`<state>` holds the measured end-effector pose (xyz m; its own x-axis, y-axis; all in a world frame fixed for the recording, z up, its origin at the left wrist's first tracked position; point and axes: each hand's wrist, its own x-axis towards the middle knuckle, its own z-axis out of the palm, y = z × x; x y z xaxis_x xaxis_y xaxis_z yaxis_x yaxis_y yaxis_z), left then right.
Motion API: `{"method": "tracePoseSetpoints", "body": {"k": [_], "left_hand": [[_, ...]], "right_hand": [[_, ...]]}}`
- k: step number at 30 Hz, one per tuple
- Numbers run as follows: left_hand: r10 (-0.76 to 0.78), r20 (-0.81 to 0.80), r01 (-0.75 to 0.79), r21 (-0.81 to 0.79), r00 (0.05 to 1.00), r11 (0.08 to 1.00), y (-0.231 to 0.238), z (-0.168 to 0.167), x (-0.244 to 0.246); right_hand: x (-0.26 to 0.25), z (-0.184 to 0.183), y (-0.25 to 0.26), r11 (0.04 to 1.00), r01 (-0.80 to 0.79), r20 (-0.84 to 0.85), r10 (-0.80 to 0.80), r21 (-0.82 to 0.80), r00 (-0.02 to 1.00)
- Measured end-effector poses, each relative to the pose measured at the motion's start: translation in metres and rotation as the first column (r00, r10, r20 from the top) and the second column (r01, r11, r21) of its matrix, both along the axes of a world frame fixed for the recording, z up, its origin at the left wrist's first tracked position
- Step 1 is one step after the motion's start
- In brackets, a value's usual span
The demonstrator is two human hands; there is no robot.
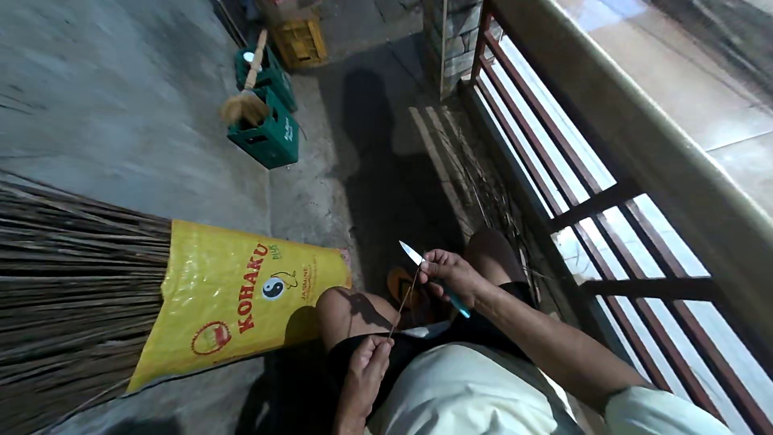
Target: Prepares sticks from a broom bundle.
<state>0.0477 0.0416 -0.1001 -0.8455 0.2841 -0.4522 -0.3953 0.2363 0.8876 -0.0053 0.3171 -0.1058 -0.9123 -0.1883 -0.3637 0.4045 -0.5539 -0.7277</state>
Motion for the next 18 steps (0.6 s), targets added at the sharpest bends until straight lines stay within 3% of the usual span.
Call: {"method": "tracePoseSetpoints", "body": {"k": [6,10,13,18], "left_hand": [[-0.008,0.007,0.008,0.001,1.0,1.0,-0.003,-0.002,-0.002],[-0.035,0.047,0.035,-0.009,0.998,0.999,-0.018,0.003,0.001],[-0.018,0.078,0.023,-0.058,0.997,0.998,-0.025,-0.001,-0.001],[0.015,0.092,-0.016,0.005,0.996,1.0,-0.003,-0.005,-0.009]], "right_hand": [[0.016,0.002,-0.023,0.998,-0.07,-0.045,0.07,-0.001,0.997],[-0.005,-0.001,0.013,0.971,0.165,0.047,-0.176,0.174,0.983],[-0.017,-0.012,0.041,0.936,0.301,0.131,-0.327,0.185,0.936],[0.01,-0.006,0.009,0.996,0.027,-0.001,-0.027,0.079,1.0]]}}
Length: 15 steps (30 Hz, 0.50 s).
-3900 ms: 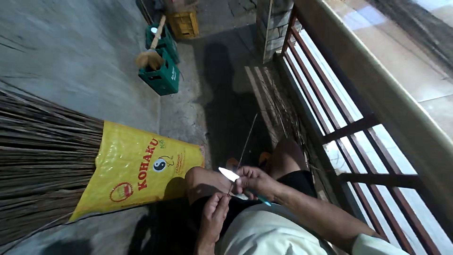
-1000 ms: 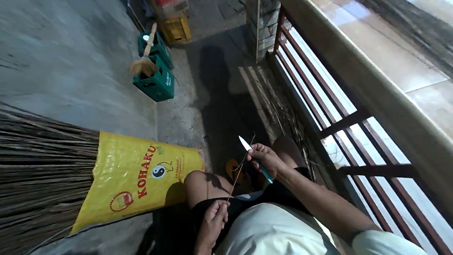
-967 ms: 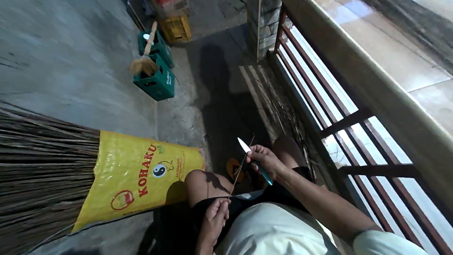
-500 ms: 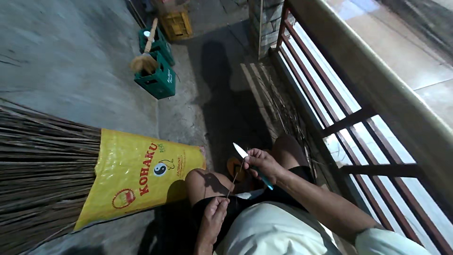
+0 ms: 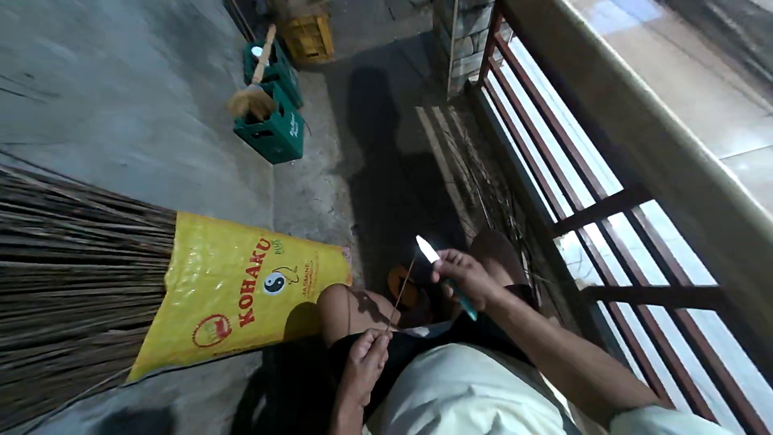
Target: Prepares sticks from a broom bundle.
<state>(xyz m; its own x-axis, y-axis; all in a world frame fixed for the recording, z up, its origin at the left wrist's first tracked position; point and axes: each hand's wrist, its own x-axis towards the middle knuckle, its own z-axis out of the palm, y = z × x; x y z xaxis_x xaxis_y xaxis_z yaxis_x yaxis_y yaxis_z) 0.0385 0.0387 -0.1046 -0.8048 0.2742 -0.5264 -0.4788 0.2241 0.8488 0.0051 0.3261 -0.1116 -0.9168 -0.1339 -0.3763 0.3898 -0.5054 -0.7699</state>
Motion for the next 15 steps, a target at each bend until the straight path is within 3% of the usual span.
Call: {"method": "tracePoseSetpoints", "body": {"k": [5,8,15], "left_hand": [[0.019,-0.006,-0.019,0.081,1.0,0.997,0.025,0.002,-0.009],[0.006,-0.026,-0.003,0.114,1.0,0.994,0.028,0.003,-0.01],[-0.01,-0.014,0.011,0.108,1.0,0.994,0.016,0.001,-0.003]], "right_hand": [[0.025,-0.002,-0.056,0.943,-0.329,-0.031,0.328,-0.041,0.944],[0.029,-0.002,-0.069,0.906,-0.421,-0.032,0.42,-0.038,0.907],[0.001,-0.001,-0.032,0.976,-0.193,-0.034,0.19,-0.104,0.981]]}}
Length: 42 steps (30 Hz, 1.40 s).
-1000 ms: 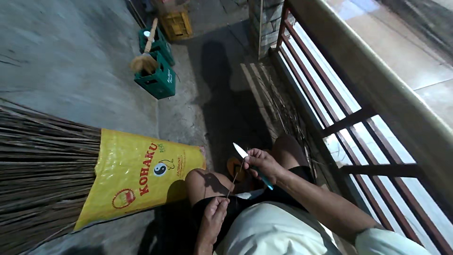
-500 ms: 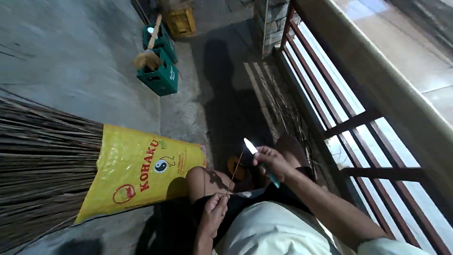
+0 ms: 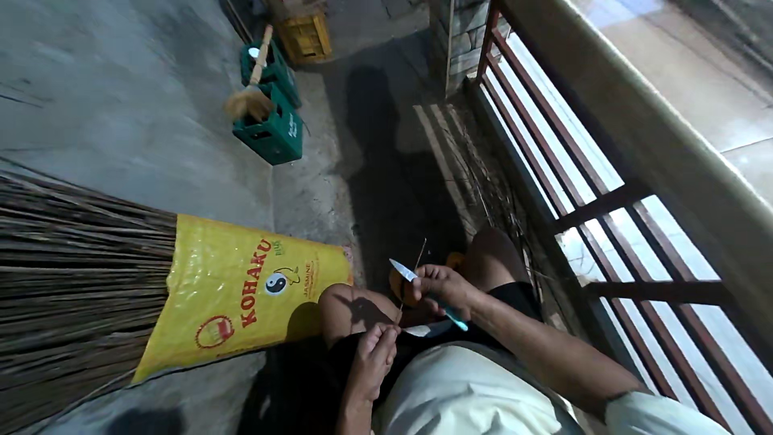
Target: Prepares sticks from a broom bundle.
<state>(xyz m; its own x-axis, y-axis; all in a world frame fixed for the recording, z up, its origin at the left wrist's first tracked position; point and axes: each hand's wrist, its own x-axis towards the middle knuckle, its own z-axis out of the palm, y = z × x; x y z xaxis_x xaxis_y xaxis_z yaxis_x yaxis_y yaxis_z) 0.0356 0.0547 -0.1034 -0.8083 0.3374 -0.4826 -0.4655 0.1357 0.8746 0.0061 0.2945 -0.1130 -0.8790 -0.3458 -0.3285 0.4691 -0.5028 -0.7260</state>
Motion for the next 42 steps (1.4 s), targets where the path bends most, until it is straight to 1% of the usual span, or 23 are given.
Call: {"method": "tracePoseSetpoints", "body": {"k": [2,5,7,9,10,12,13,14,15,16,18,19,20,22,23,25,28,31,33,35,38,40,42], "left_hand": [[-0.01,-0.011,0.01,-0.008,1.0,1.0,0.002,-0.001,-0.001],[-0.016,-0.027,0.016,0.005,1.0,1.0,0.006,0.0,-0.004],[-0.02,-0.036,0.02,-0.003,0.999,1.0,0.005,0.001,-0.004],[-0.026,-0.027,0.025,-0.038,0.999,0.999,0.0,0.001,-0.001],[-0.026,-0.017,0.025,-0.047,1.0,0.999,-0.004,0.0,0.001],[-0.022,-0.001,0.022,-0.06,1.0,0.998,-0.008,0.0,0.003],[-0.008,0.01,0.009,-0.06,1.0,0.998,-0.01,-0.001,0.004],[0.007,0.02,-0.006,-0.058,1.0,0.998,-0.01,-0.001,0.004],[0.021,0.028,-0.019,-0.056,0.999,0.998,-0.009,0.0,0.003],[0.031,0.035,-0.029,-0.057,0.999,0.998,-0.008,0.001,0.002],[0.049,0.046,-0.047,-0.045,0.998,0.998,-0.003,0.003,0.0],[0.062,0.05,-0.06,-0.029,0.997,0.998,0.0,0.003,0.0],[0.072,0.054,-0.071,-0.016,0.996,0.997,0.003,0.003,-0.001],[0.08,0.057,-0.08,0.0,0.995,0.997,0.009,0.005,-0.003],[0.082,0.05,-0.083,0.007,0.995,0.997,0.011,0.005,-0.003],[0.082,0.026,-0.083,0.017,0.996,0.996,0.013,0.005,-0.002],[0.088,-0.035,-0.088,-0.008,0.996,0.996,0.015,0.006,-0.001],[0.097,-0.1,-0.1,-0.027,0.99,0.995,0.017,0.007,0.002],[0.102,-0.121,-0.106,-0.029,0.987,0.994,0.017,0.007,0.005],[0.108,-0.124,-0.115,-0.045,0.986,0.992,0.018,0.007,0.006],[0.091,-0.144,-0.107,-0.113,0.985,0.988,0.019,0.005,0.006],[0.074,-0.183,-0.106,-0.172,0.98,0.979,0.02,0.002,0.005],[0.073,-0.215,-0.114,-0.188,0.974,0.976,0.022,0.002,0.004]], "right_hand": [[-0.001,0.001,0.002,0.999,-0.03,0.014,0.03,-0.038,0.999],[0.01,0.001,-0.01,0.993,-0.105,0.0,0.105,-0.05,0.994],[0.011,0.003,-0.008,0.998,-0.067,0.013,0.067,-0.006,0.998],[0.001,0.006,0.007,0.994,0.064,0.042,-0.068,0.085,0.997],[-0.007,0.007,0.017,0.978,0.16,0.073,-0.17,0.131,0.983],[-0.023,0.003,0.037,0.911,0.375,0.166,-0.402,0.173,0.9],[-0.029,0.0,0.045,0.869,0.461,0.209,-0.492,0.179,0.845],[-0.031,-0.002,0.049,0.844,0.506,0.228,-0.535,0.177,0.813],[-0.028,-0.002,0.05,0.849,0.502,0.211,-0.528,0.166,0.823],[-0.022,0.0,0.046,0.879,0.452,0.16,-0.472,0.151,0.867],[-0.006,0.001,0.03,0.947,0.29,0.012,-0.295,0.134,0.956],[0.002,0.0,0.02,0.971,0.196,-0.06,-0.189,0.137,0.98],[0.008,-0.002,0.011,0.984,0.096,-0.112,-0.08,0.149,0.99],[0.016,-0.006,-0.007,0.982,-0.082,-0.16,0.11,0.17,0.981],[0.018,-0.007,-0.014,0.973,-0.152,-0.166,0.181,0.176,0.969],[0.019,-0.007,-0.023,0.954,-0.25,-0.152,0.275,0.168,0.949],[0.021,-0.003,-0.033,0.951,-0.292,-0.12,0.303,0.101,0.945],[0.021,0.001,-0.033,0.957,-0.278,-0.094,0.285,0.083,0.954],[0.018,0.0,-0.029,0.972,-0.227,-0.076,0.232,0.064,0.97],[0.009,0.0,-0.019,0.99,-0.137,-0.058,0.139,0.046,0.989],[-0.002,-0.001,-0.006,0.999,-0.047,0.005,0.047,0.013,0.999],[0.003,-0.002,-0.01,0.996,-0.089,0.002,0.089,0.01,0.996],[0.014,0.0,-0.019,0.986,-0.167,0.004,0.167,0.031,0.986]]}}
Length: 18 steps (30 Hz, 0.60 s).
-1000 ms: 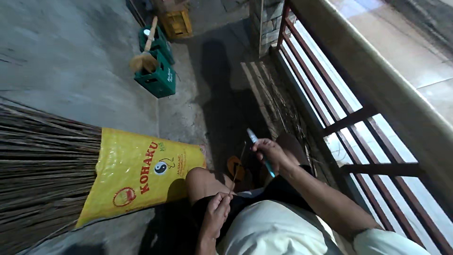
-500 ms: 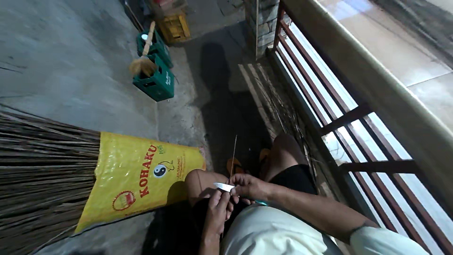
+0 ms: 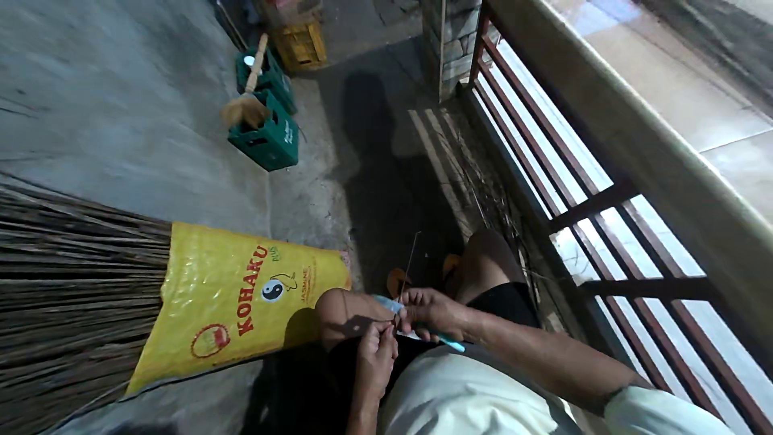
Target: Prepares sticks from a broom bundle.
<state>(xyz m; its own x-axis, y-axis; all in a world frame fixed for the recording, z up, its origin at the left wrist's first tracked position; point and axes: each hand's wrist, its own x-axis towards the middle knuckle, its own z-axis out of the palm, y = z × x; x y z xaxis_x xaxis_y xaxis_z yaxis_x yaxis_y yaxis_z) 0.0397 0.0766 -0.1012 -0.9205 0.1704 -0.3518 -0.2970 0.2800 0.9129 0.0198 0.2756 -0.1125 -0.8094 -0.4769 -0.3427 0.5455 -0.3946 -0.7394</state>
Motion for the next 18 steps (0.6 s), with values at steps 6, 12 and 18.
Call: {"method": "tracePoseSetpoints", "body": {"k": [6,12,18], "left_hand": [[-0.019,0.013,0.019,-0.019,1.0,1.0,-0.005,-0.003,0.003],[-0.042,0.065,0.04,0.031,0.997,0.999,-0.003,0.001,-0.003],[-0.046,0.193,0.009,0.187,0.98,0.982,-0.004,0.008,-0.007]], "right_hand": [[-0.022,-0.001,0.019,0.978,0.198,0.089,-0.204,0.072,0.975],[0.006,0.004,-0.006,0.996,-0.04,-0.072,0.046,0.08,0.996],[0.003,-0.005,-0.004,0.991,-0.125,-0.152,0.132,0.056,0.98]]}}
